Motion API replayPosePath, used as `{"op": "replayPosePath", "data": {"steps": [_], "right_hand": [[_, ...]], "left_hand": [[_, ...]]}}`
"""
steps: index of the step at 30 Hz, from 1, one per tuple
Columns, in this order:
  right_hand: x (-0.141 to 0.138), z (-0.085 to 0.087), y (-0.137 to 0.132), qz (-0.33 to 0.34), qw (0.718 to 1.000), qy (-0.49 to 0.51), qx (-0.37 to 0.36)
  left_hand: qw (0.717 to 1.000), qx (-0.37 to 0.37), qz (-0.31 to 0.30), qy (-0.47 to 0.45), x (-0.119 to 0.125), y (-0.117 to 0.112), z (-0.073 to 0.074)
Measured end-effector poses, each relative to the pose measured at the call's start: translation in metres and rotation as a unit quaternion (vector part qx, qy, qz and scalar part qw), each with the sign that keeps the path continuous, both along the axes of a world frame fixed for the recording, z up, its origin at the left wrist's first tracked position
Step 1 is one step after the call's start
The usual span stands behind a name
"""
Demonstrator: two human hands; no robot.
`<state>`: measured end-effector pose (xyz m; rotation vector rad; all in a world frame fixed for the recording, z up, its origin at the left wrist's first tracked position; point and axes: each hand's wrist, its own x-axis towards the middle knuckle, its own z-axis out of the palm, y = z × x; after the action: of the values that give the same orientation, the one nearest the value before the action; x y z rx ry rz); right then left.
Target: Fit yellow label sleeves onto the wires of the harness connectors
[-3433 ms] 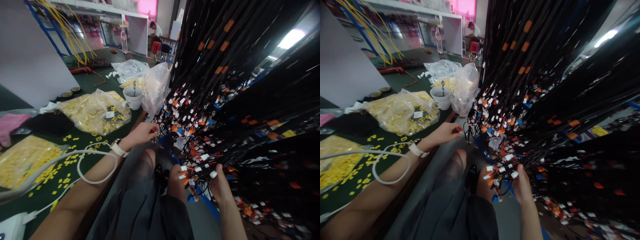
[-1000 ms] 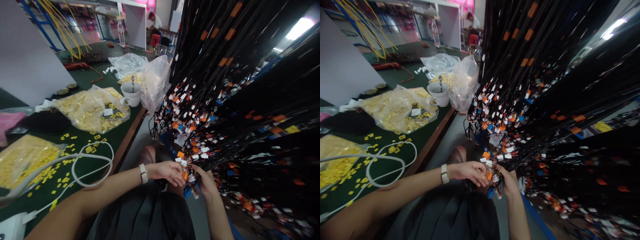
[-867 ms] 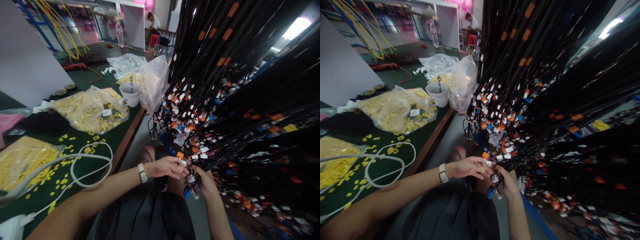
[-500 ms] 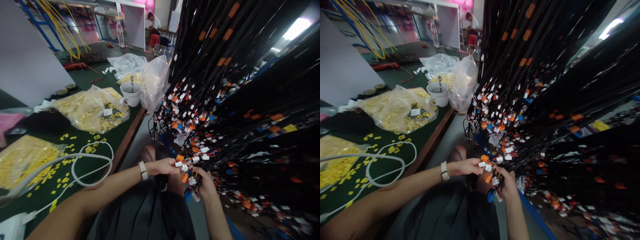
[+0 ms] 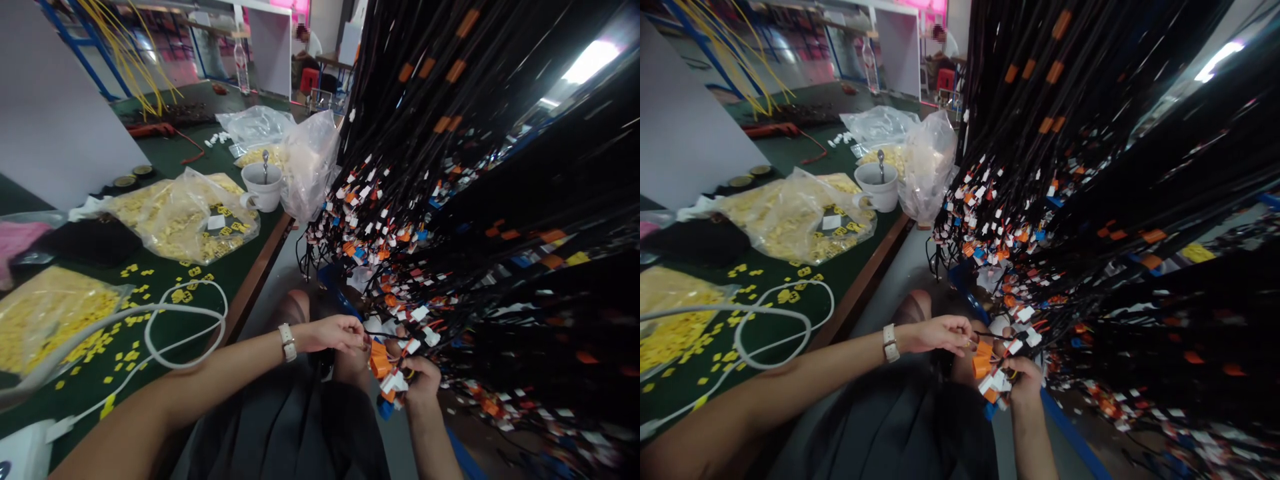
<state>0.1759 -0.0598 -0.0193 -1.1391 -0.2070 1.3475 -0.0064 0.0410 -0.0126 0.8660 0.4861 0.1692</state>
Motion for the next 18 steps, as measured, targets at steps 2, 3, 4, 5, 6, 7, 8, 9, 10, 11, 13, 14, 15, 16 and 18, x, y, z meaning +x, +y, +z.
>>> {"op": "replayPosePath", "data": {"steps": [2, 3, 4, 5, 6, 7, 8, 9, 10, 11, 13, 14, 15, 16, 18], "right_hand": [[0.001, -0.002, 0.001, -0.005, 1.0, 0.005, -0.004], [0.001, -0.002, 0.002, -0.005, 1.0, 0.003, -0.01], [0.001, -0.003, 0.003, -0.007, 1.0, 0.0, -0.015], [0.001, -0.003, 0.005, -0.011, 1.0, -0.004, -0.019], [0.001, -0.003, 0.006, -0.017, 1.0, -0.01, -0.022], [0.001, -0.003, 0.008, -0.019, 0.999, -0.015, -0.025], [0.001, -0.003, 0.01, -0.018, 0.999, -0.021, -0.027], [0.0, -0.003, 0.011, -0.014, 0.999, -0.028, -0.032], [0.0, -0.003, 0.013, -0.009, 0.999, -0.038, -0.038], [-0.001, -0.003, 0.014, -0.004, 0.998, -0.05, -0.043], [-0.002, -0.004, 0.016, -0.005, 0.995, -0.083, -0.045], [-0.002, -0.005, 0.017, -0.011, 0.994, -0.105, -0.039], [-0.003, -0.006, 0.018, -0.013, 0.992, -0.124, -0.027], [-0.003, -0.007, 0.019, -0.006, 0.99, -0.138, -0.011], [-0.004, -0.007, 0.021, 0.03, 0.988, -0.148, 0.017]], "left_hand": [[0.999, 0.025, 0.012, 0.017, -0.001, 0.001, 0.003], [0.999, 0.034, 0.012, 0.027, -0.002, 0.002, 0.005], [0.999, 0.034, 0.001, 0.035, -0.003, 0.003, 0.006], [0.999, 0.024, -0.019, 0.037, -0.005, 0.004, 0.008], [0.999, 0.005, -0.043, 0.029, -0.006, 0.005, 0.01], [0.998, -0.018, -0.062, 0.012, -0.007, 0.005, 0.012], [0.997, -0.037, -0.066, -0.006, -0.007, 0.005, 0.014], [0.998, -0.046, -0.049, -0.02, -0.007, 0.005, 0.015], [0.999, -0.04, -0.016, -0.027, -0.006, 0.005, 0.016], [0.999, -0.023, 0.022, -0.029, -0.005, 0.005, 0.017], [0.995, 0.043, 0.084, -0.02, -0.002, 0.004, 0.019], [0.99, 0.088, 0.104, -0.015, -0.001, 0.003, 0.02], [0.983, 0.14, 0.117, -0.01, -0.001, 0.003, 0.021], [0.974, 0.193, 0.123, -0.004, -0.001, 0.001, 0.022], [0.947, 0.298, 0.119, 0.015, -0.002, -0.002, 0.025]]}}
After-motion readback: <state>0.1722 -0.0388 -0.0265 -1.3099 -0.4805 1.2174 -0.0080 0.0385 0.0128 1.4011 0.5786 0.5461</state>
